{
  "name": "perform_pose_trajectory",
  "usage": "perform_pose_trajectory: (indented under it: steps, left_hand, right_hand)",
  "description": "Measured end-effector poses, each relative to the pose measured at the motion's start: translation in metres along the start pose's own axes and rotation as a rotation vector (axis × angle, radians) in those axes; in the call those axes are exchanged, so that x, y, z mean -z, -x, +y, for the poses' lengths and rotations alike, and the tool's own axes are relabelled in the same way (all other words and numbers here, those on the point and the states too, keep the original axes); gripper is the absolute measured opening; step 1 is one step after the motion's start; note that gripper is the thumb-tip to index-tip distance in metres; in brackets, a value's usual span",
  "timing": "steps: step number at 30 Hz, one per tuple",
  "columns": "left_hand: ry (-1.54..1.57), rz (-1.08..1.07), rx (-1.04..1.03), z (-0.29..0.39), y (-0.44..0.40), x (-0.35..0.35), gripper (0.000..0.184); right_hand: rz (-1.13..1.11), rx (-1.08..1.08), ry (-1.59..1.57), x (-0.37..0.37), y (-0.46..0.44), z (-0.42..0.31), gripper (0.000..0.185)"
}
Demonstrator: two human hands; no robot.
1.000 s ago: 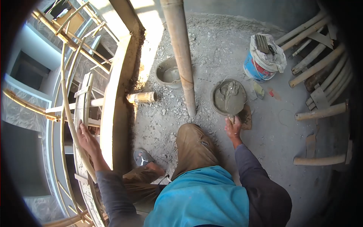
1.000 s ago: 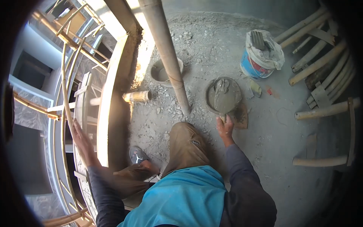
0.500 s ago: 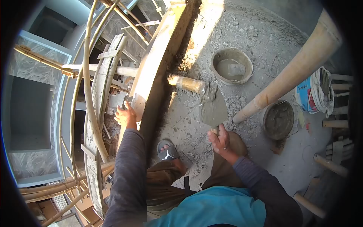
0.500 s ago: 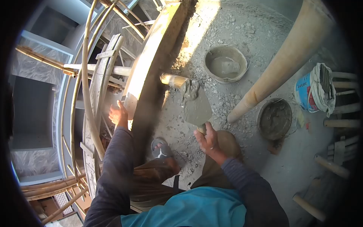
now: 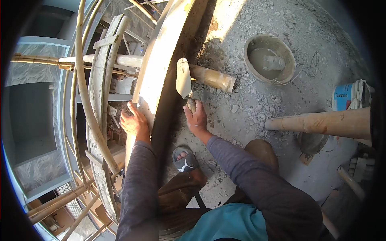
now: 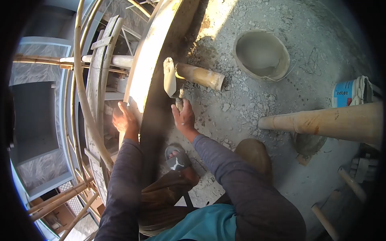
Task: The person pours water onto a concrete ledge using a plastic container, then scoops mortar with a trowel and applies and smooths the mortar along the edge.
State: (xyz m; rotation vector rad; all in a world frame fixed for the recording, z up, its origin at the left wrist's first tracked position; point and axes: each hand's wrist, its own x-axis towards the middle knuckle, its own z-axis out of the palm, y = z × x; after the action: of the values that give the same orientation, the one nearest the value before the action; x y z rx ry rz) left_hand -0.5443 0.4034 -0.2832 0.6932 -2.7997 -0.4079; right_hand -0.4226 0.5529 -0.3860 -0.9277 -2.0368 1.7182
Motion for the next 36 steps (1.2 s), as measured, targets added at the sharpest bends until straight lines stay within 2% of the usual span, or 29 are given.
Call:
perform_pose_trajectory:
  steps: [2, 6, 12, 14, 15, 19, 22, 25, 30, 32, 33, 36]
  left_hand:
    - [-0.006, -0.039, 0.005, 0.001, -0.002, 0.002, 0.078]
    - [-0.002, -0.106, 0.035, 0.004, -0.001, 0.006, 0.079]
    - [-0.037, -0.122, 0.068, 0.008, -0.001, 0.007, 0.080]
    - [-0.035, -0.123, 0.065, 0.006, -0.003, 0.005, 0.080]
    - [-0.034, -0.126, 0.060, 0.005, -0.004, 0.005, 0.079]
    - [-0.033, -0.128, 0.065, 0.005, -0.002, 0.005, 0.079]
    - [-0.025, -0.119, 0.063, 0.007, -0.003, 0.005, 0.079]
    - [-0.026, -0.126, 0.065, 0.006, -0.003, 0.005, 0.080]
    - [-0.056, -0.134, 0.059, 0.008, -0.003, 0.005, 0.080]
    - [-0.053, -0.137, 0.073, 0.009, -0.003, 0.006, 0.081]
    - [-0.055, -0.136, 0.069, 0.009, -0.004, 0.006, 0.081]
    - [-0.040, -0.147, 0.050, 0.005, -0.004, 0.005, 0.081]
  right_hand:
    - [0.099, 0.067, 0.081, -0.015, -0.004, 0.003, 0.050]
    - [0.122, 0.077, 0.148, -0.032, -0.009, -0.015, 0.052]
    - [-0.003, 0.067, 0.031, -0.026, 0.014, -0.038, 0.054]
    - [0.037, 0.233, -0.031, -0.018, 0.028, -0.032, 0.051]
    - [0.001, 0.242, -0.072, -0.013, 0.035, -0.028, 0.050]
    - [-0.045, 0.171, -0.102, -0.010, 0.040, -0.020, 0.050]
    - [0.033, 0.067, -0.061, -0.018, 0.013, -0.017, 0.051]
    - [-0.063, -0.003, 0.013, -0.019, -0.008, -0.020, 0.052]
    - [-0.008, 0.083, -0.054, -0.027, 0.027, -0.020, 0.052]
    - [-0.094, 0.101, -0.102, -0.017, 0.045, -0.020, 0.052]
    - [-0.057, 0.188, -0.141, -0.015, 0.046, -0.019, 0.051]
    - [0.016, 0.140, -0.131, -0.010, 0.026, -0.033, 0.051]
